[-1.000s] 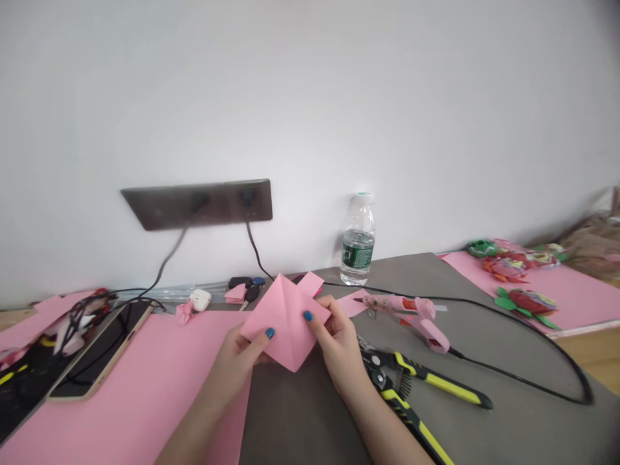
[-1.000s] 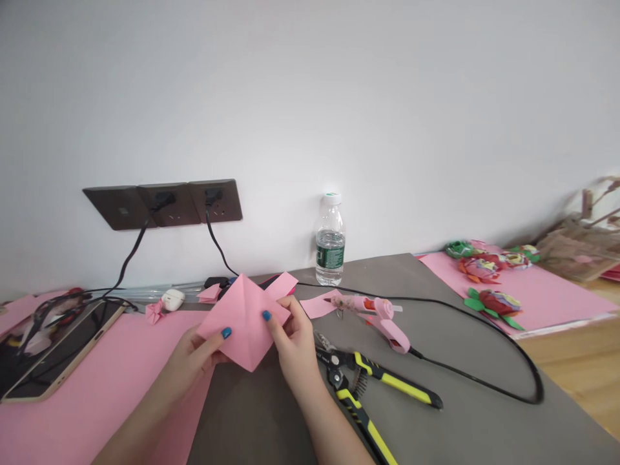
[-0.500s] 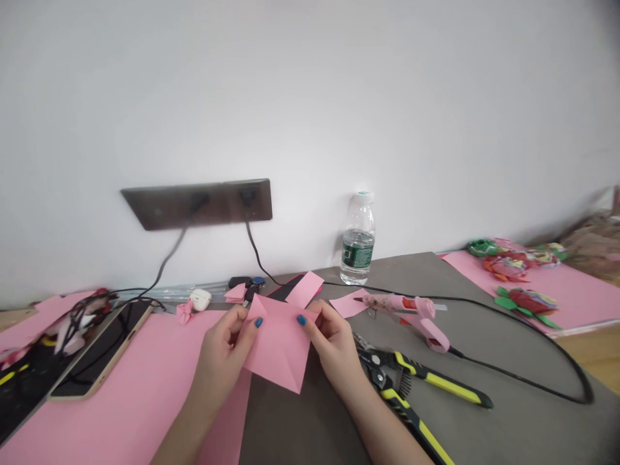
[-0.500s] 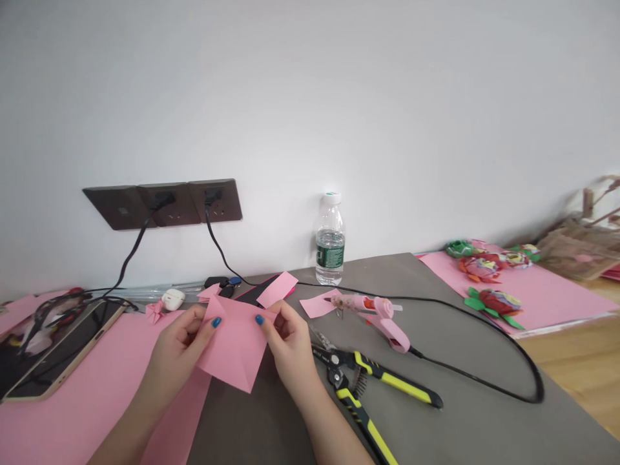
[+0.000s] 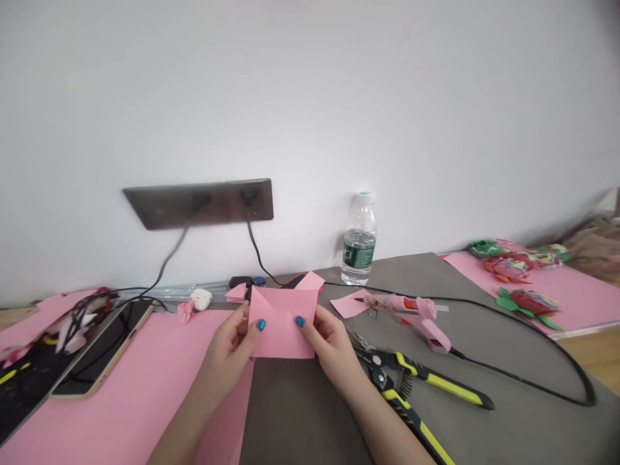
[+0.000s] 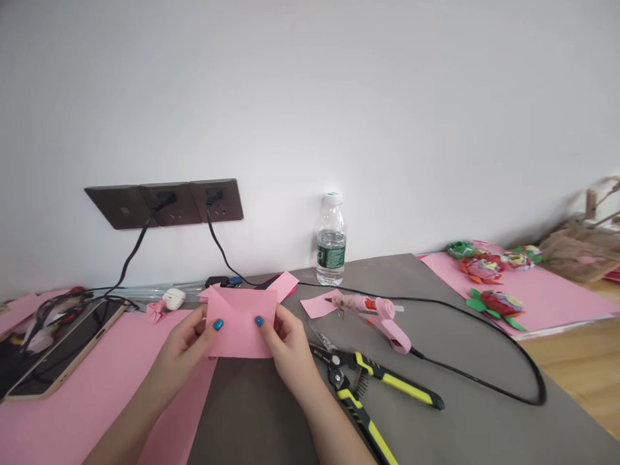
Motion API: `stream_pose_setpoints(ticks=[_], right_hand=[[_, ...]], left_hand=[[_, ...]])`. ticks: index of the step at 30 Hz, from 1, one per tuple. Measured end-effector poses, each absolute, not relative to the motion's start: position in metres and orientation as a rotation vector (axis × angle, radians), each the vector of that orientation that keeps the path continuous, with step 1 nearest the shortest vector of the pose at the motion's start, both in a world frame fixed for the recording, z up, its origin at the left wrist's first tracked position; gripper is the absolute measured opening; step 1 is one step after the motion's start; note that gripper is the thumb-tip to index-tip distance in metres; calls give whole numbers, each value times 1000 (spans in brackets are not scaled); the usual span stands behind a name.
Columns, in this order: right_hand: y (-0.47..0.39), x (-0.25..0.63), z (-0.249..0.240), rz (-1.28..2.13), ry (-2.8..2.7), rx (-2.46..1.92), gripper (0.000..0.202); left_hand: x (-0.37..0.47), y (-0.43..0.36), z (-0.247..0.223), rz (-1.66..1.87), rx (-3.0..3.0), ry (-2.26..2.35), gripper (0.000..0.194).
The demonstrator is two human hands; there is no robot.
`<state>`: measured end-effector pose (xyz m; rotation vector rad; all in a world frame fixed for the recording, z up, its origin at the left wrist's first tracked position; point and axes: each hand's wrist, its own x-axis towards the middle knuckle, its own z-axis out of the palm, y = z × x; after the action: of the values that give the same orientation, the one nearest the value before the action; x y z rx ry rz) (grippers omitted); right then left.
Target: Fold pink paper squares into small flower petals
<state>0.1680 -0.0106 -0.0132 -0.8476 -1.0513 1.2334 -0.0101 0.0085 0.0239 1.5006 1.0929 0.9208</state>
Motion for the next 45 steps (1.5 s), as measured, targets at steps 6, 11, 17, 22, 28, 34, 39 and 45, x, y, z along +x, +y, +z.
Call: stream_pose_setpoints(ticks=[6, 11, 17, 22, 28, 34, 39, 45], right_hand=[[-11, 174, -14, 1139, -1158, -888, 23], [-9, 179, -17, 1064, -1121, -837, 7], [-12, 177, -11, 979, -1297, -798, 24], [-14, 174, -10, 1007, -1352, -848, 25], [-9, 170, -14, 1349, -1059, -821, 39], [-12, 166, -10, 1372, -1041, -904, 37], [-11, 164, -12, 1247, -960, -978, 40], [-11, 162, -8, 1198, -931, -1010, 38]], left_hand=[[-25, 13, 23, 829, 1559, 1097, 26], [-34, 15, 26, 816, 1609, 996, 23], [-31, 14, 32, 728, 1461, 1019, 31], [-17, 12, 32, 572, 1624, 1033, 17], [-4, 8, 25, 769, 1508, 1127, 26], [1, 1, 26, 645, 1396, 935, 33], [-1, 3, 18, 692, 1492, 1029, 35], [6, -1, 15, 722, 1411, 998, 41]])
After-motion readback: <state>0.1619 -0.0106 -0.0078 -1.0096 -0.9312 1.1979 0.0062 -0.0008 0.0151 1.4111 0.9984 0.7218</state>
